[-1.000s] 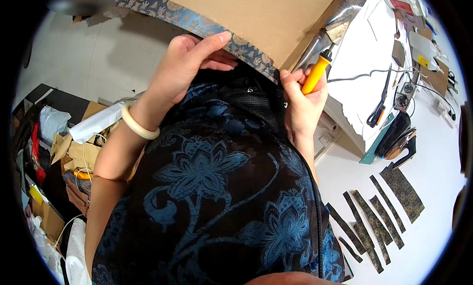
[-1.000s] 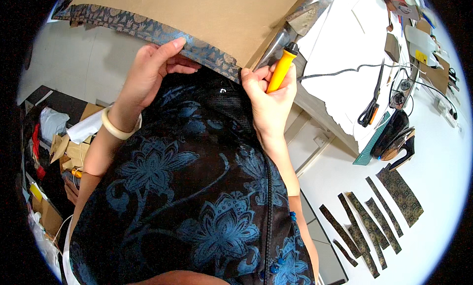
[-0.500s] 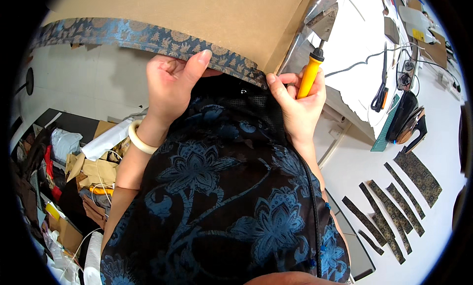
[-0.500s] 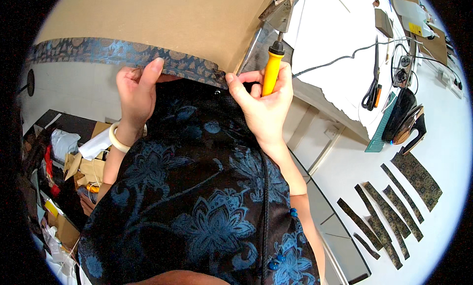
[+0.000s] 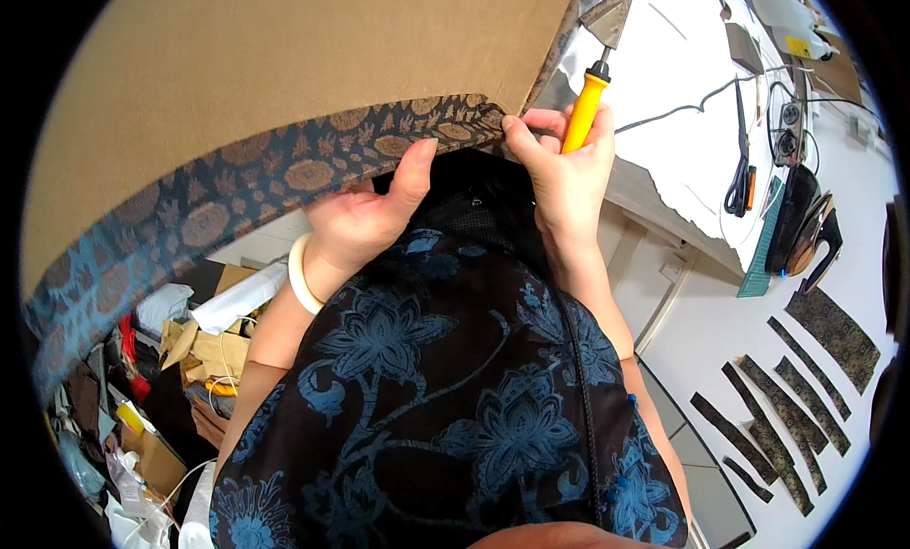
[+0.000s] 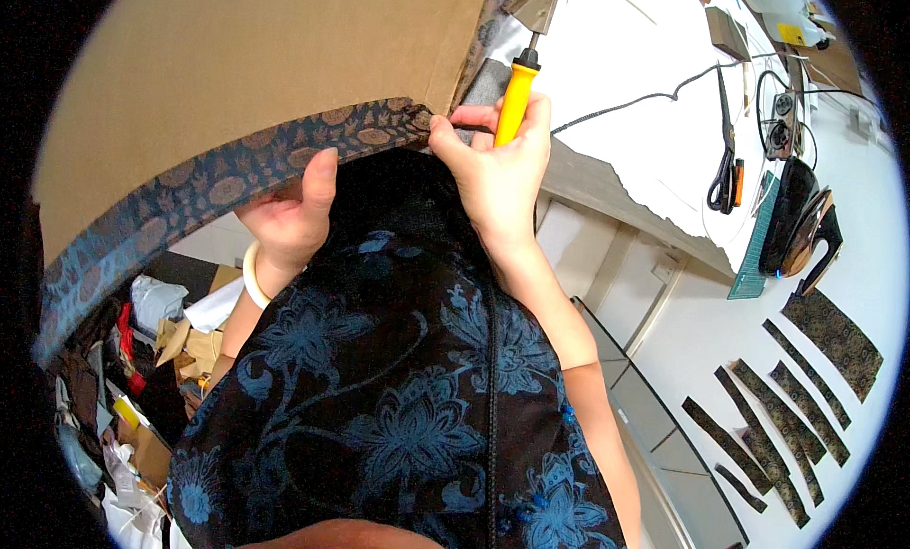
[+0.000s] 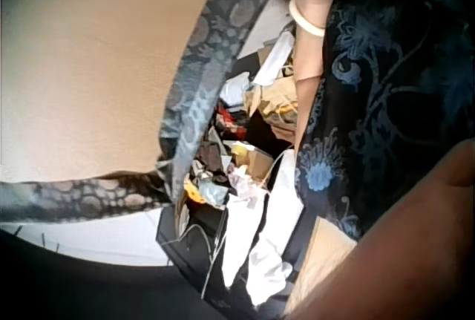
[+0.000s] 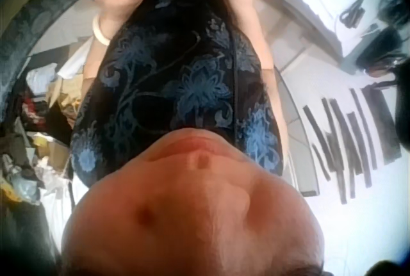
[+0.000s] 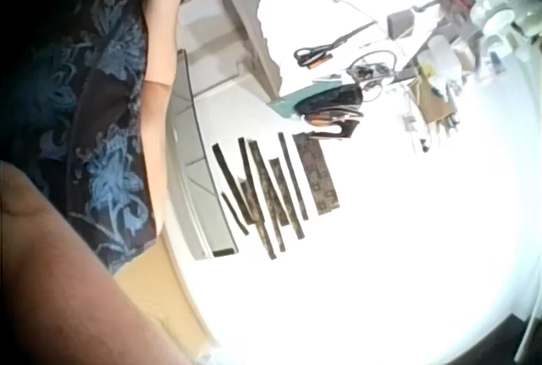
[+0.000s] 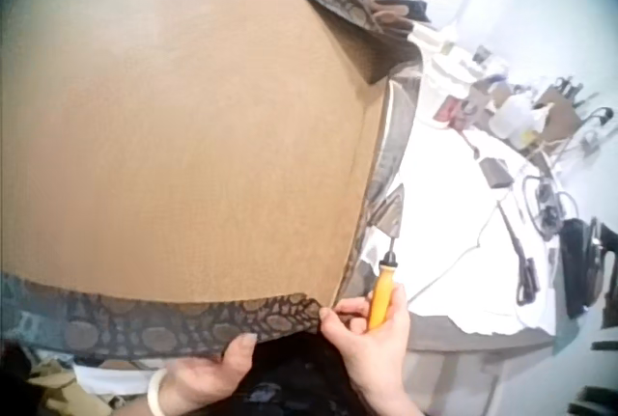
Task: The person trims the edges of a patterned fabric strip attached to a rectangular board using scissors and a yellow utility knife. They carefully cut along the perimeter, remove excess material, and smooth the edges to ensure a clean finish.
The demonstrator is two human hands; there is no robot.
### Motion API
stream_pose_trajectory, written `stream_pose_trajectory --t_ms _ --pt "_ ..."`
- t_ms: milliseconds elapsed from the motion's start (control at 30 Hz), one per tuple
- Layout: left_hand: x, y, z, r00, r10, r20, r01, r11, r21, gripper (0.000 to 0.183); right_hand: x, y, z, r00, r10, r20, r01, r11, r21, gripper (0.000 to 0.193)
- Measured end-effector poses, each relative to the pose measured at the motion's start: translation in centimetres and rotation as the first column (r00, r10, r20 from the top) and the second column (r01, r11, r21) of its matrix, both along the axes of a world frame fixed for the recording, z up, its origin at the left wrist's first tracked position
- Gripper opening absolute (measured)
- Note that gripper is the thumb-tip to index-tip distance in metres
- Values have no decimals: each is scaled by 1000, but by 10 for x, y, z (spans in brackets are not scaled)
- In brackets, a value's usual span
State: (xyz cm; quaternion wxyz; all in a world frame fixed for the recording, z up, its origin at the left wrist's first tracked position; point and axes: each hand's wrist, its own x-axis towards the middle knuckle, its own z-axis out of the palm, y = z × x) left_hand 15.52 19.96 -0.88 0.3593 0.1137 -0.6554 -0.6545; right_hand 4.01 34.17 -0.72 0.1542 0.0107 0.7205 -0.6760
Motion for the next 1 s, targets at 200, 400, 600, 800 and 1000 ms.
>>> stream_pose_trajectory --t_ms 200,400,600,800,1000 --pt "-8 4 8 998 -38 -48 34 997 -68 32 -14 -11 -2 990 21 -136 -12 997 70 53" --pt "-13 -11 16 988 -20 -153 39 992 120 34 -11 -23 4 978 -21 -207 -1 994 -108 51" --pt "-57 -25 83 836 364 -410 -155 874 461 33 -14 -29 5 994 -65 -89 26 923 -385 49" --pt "-70 -35 83 762 535 -366 -358 818 450 26 -14 -20 18 1000 -4 -13 -1 919 -393 50" --pt "-66 -18 85 757 551 -350 -367 803 470 30 -22 -24 12 998 60 -10 -60 957 -285 54"
